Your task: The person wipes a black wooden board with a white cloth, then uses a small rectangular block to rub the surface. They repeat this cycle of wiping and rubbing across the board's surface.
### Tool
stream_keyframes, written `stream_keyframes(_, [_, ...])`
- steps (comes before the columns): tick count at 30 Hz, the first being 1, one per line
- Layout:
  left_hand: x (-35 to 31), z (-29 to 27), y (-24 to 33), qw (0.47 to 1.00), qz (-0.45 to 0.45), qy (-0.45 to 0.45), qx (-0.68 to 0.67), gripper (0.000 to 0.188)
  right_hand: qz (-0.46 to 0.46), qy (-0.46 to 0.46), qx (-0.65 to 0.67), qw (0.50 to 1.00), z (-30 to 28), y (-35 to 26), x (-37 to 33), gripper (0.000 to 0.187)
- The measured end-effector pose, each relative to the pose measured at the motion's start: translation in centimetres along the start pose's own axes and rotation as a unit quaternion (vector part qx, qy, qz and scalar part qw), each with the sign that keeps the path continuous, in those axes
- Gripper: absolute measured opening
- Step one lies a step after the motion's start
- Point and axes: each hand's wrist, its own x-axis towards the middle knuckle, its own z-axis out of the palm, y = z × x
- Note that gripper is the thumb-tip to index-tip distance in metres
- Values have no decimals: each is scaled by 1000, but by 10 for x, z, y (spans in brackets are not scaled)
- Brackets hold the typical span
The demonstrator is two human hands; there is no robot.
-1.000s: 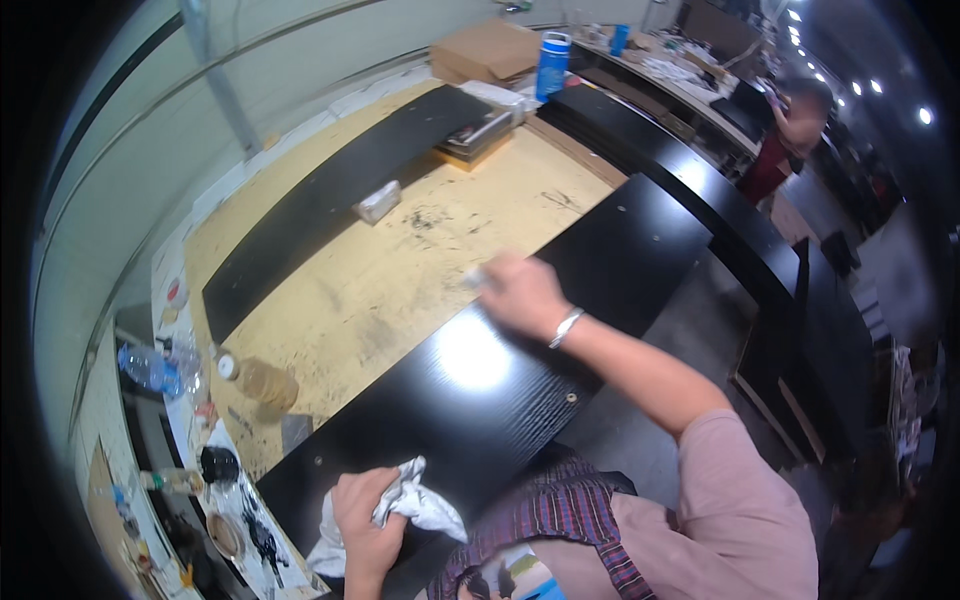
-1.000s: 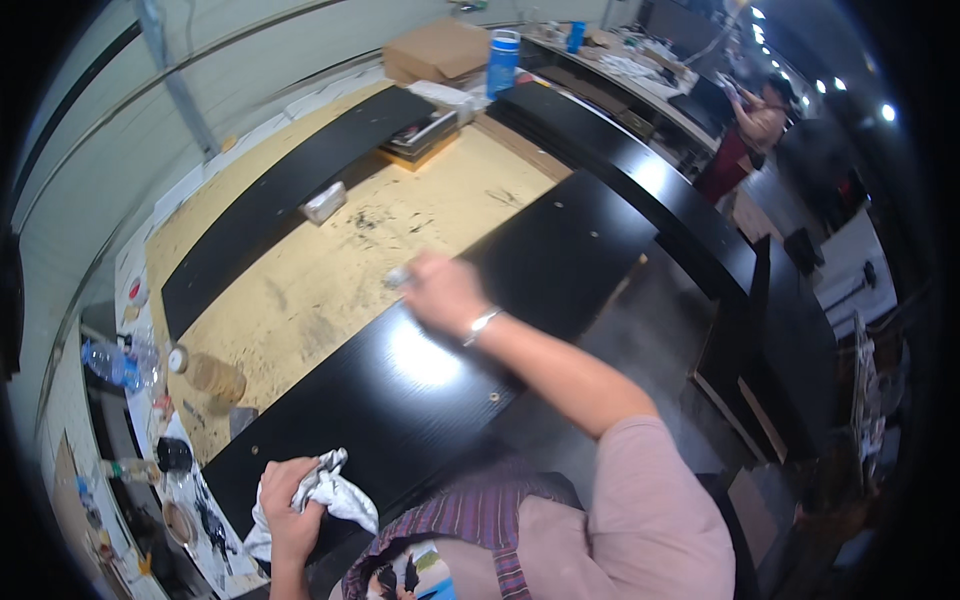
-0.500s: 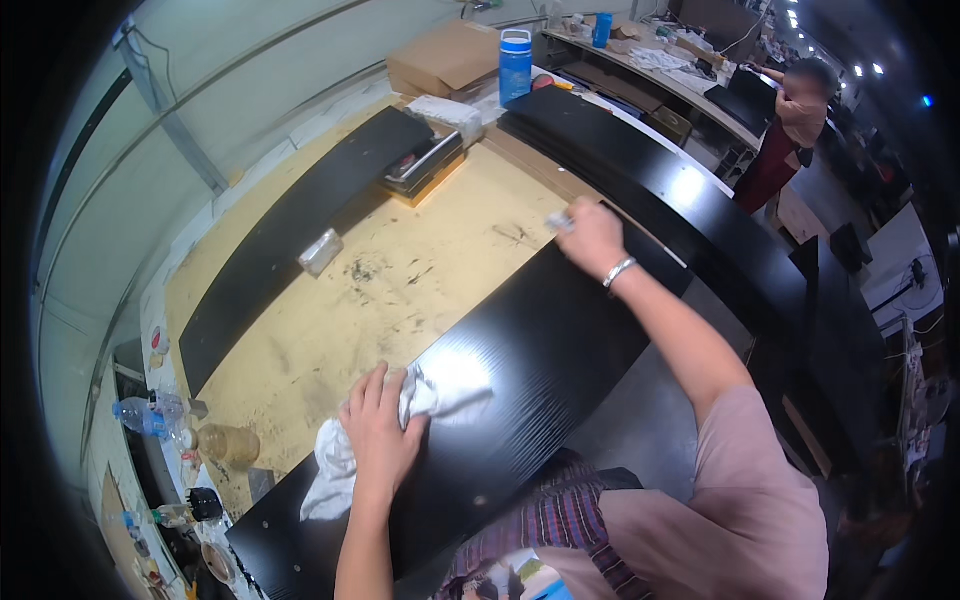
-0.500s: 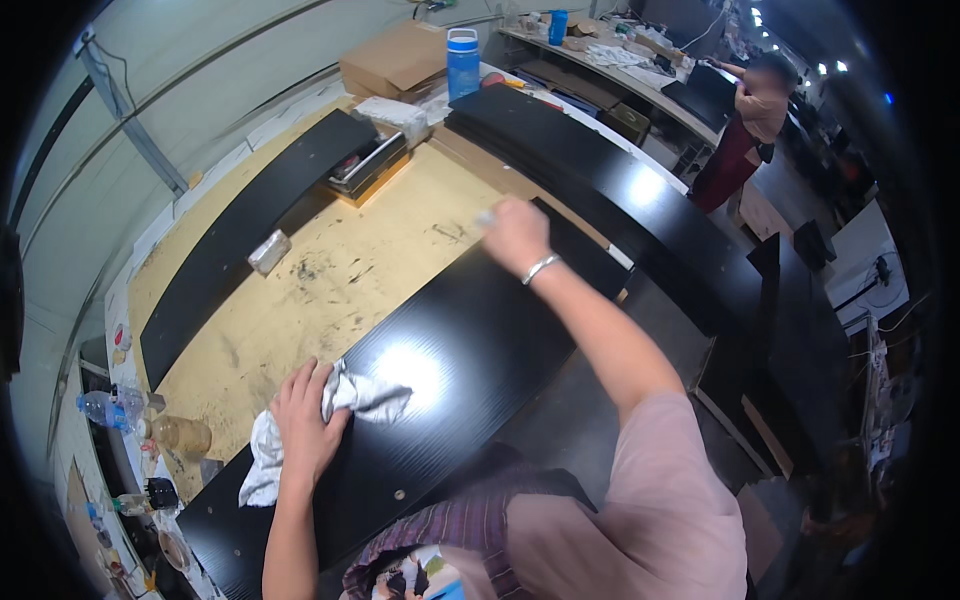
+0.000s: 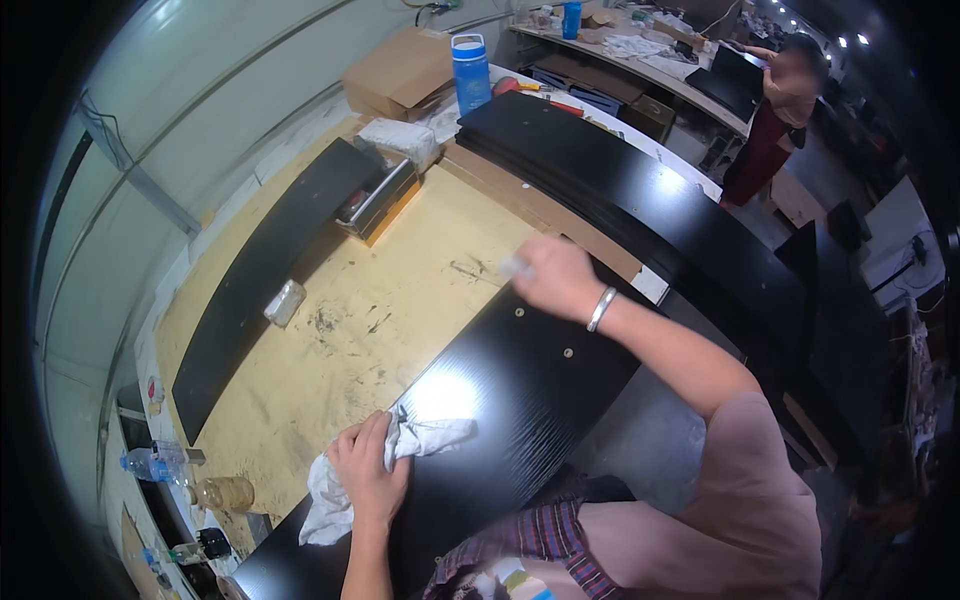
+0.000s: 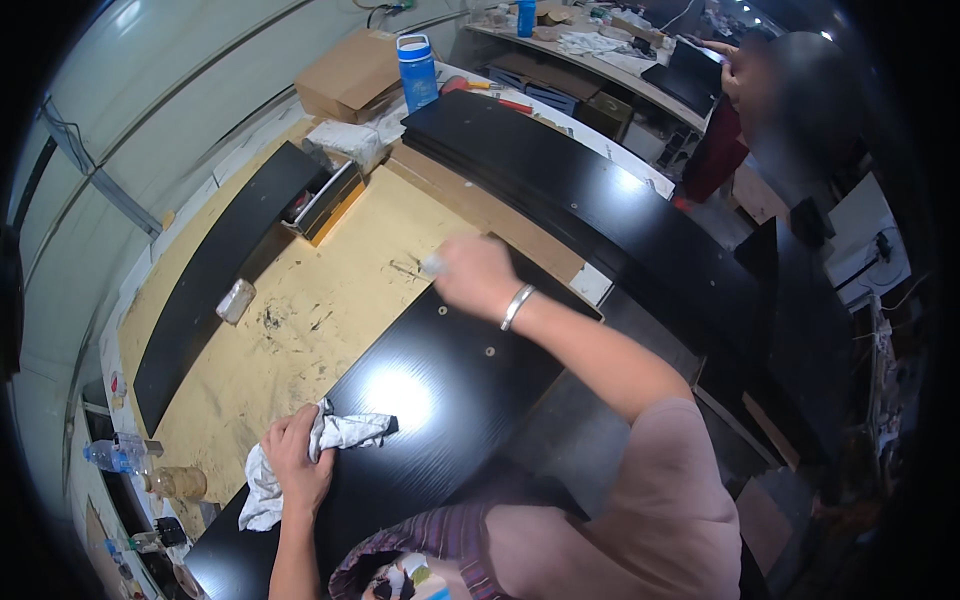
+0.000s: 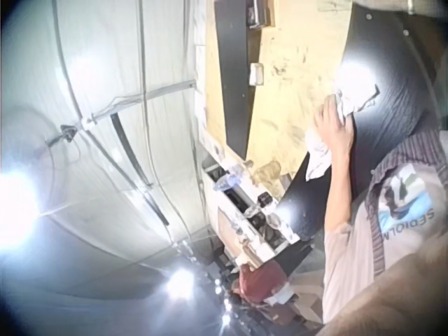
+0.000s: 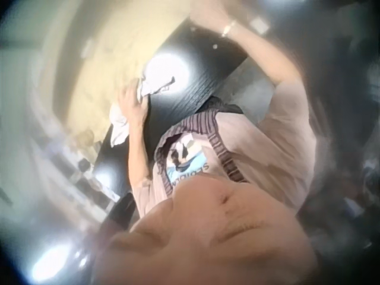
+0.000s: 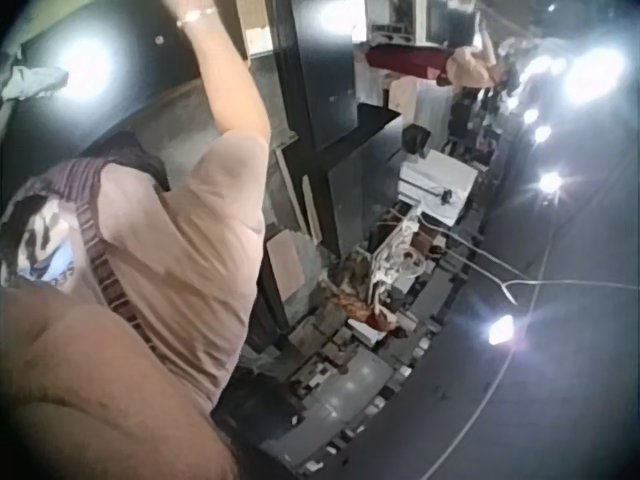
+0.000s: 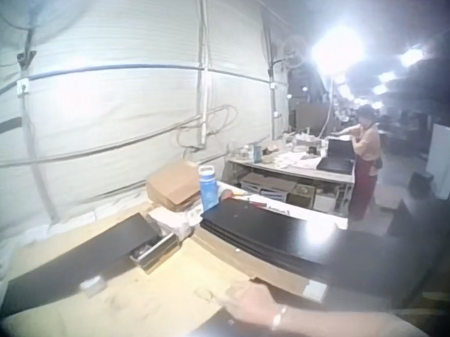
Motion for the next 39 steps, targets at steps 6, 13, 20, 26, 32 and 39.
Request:
stream_keyframes(6, [0,-1,3,1000,9,4,10,58,117,-29,-102,987,-4,80,28,20])
stream_keyframes(13, [0,2,0,1000,13,11,14,60,79,-75,118,987,-26,109,35,32])
stream_keyframes(20, [1,4,1,1000,10,4,22,61,132,-69,126,981,-23,135,33,33])
stream_keyframes(26, [-5,4,-2,1000,3,5,28,62,80,-233,153,957,-56,159,-2,31])
stream_keyframes(32, [-3,5,0,1000,-15,-11,24,61,35,-92,196,976,-53,157,1,35])
stream_keyframes(39, [-6,5,-1,1000,-13,-3,26,60,61,-159,88,981,-83,137,-66,32])
